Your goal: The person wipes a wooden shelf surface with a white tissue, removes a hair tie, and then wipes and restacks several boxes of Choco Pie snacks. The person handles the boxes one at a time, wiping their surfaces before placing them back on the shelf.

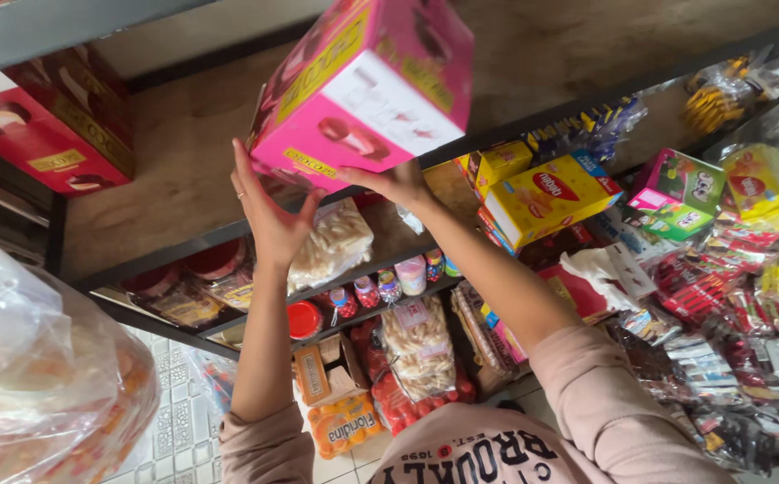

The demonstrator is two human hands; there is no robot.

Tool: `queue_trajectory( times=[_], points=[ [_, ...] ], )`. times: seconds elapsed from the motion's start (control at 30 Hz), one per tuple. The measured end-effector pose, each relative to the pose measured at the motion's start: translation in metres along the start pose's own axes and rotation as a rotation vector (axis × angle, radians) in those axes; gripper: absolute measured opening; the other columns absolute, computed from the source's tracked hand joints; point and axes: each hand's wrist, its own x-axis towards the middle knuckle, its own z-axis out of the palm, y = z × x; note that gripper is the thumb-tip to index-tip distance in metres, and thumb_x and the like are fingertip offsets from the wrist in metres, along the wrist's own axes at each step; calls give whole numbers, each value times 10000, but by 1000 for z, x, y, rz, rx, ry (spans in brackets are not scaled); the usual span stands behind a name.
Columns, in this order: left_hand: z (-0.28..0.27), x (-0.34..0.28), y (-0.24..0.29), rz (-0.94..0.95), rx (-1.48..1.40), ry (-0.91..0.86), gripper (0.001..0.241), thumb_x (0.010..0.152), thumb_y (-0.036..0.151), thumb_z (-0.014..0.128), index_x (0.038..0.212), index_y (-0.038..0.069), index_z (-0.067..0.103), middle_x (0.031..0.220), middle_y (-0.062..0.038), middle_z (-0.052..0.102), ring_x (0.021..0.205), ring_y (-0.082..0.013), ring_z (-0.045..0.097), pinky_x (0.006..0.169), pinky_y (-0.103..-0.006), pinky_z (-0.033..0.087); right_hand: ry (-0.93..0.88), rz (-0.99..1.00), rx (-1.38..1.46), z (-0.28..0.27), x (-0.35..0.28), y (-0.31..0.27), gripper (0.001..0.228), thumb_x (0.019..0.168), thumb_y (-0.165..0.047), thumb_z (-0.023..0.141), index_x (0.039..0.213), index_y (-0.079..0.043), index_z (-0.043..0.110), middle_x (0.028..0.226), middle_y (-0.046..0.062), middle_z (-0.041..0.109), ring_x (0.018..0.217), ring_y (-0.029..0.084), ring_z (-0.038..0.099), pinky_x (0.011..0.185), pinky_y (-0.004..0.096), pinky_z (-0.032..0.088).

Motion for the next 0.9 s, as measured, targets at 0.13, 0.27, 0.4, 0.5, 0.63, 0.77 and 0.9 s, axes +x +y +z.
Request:
queue_trajectory(
  times=[0.13, 0.27, 0.4, 0.5, 0.63, 0.77, 0.9],
  points=[
    [-15, 4, -19, -27, 253, 29, 1088, 810, 321, 950, 1618, 59, 271, 1418, -203, 493, 1258, -397, 570, 1029, -481, 474, -118, -77, -230, 4, 5, 24, 656, 845, -295, 908, 1363, -12, 622, 1340, 110, 673, 1250, 228, 637, 1096, 376, 492],
    [-23, 0, -43, 155, 631, 176, 797, 919, 424, 867, 1528, 103, 467, 1472, -217, 508, 1349, -430, 512, 1099, -493, 366, -290, -207, -531, 14, 14, 36, 553, 877, -310, 914, 1377, -185, 712, 1361, 39, 726, 1298, 175, 663, 1154, 326, 484],
    [-30, -7, -65, 29, 450, 107, 666, 965, 366, 827, 1439, 41, 490, 1329, -195, 609, 1269, -388, 572, 1088, -506, 376, -224, -241, -331, 37, 33, 39, 1122, 788, -357, 960, 1573, 21, 254, 1564, 215, 383, 1459, 321, 435, 1259, 445, 318],
    [-37, -11, -74, -103, 301, 81, 585, 991, 282, 812, 1420, 54, 487, 1237, -159, 671, 1165, -346, 646, 1050, -479, 462, -316, -185, -321, 50, 53, 40, 1191, 821, -354, 957, 1625, 14, 159, 1646, 224, 312, 1540, 352, 380, 1298, 454, 319],
    [-54, -4, -79, -131, 152, 160, 692, 992, 96, 726, 1574, 36, 357, 1217, -177, 664, 1081, -333, 696, 954, -431, 562, -361, 85, -124, 82, 57, 48, 1113, 878, -304, 855, 1620, 13, 89, 1697, 243, 197, 1517, 355, 397, 1095, 441, 504],
    [-75, 14, -86, 114, 217, 219, 795, 1002, -39, 680, 1649, 47, 225, 1523, -313, 497, 1393, -444, 571, 1099, -466, 517, -366, -197, -372, 109, 46, 54, 1017, 936, -183, 831, 1653, 1, 134, 1651, 279, 339, 1497, 415, 452, 1181, 493, 469],
    [-80, 27, -90, -76, 373, 230, 944, 934, 49, 749, 1658, 70, 143, 1561, -296, 425, 1364, -492, 542, 1110, -486, 486, -397, 112, -577, 131, 47, 55, 714, 977, -241, 669, 1557, -39, 305, 1331, 306, 600, 1093, 443, 674, 903, 512, 575]
  ],
)
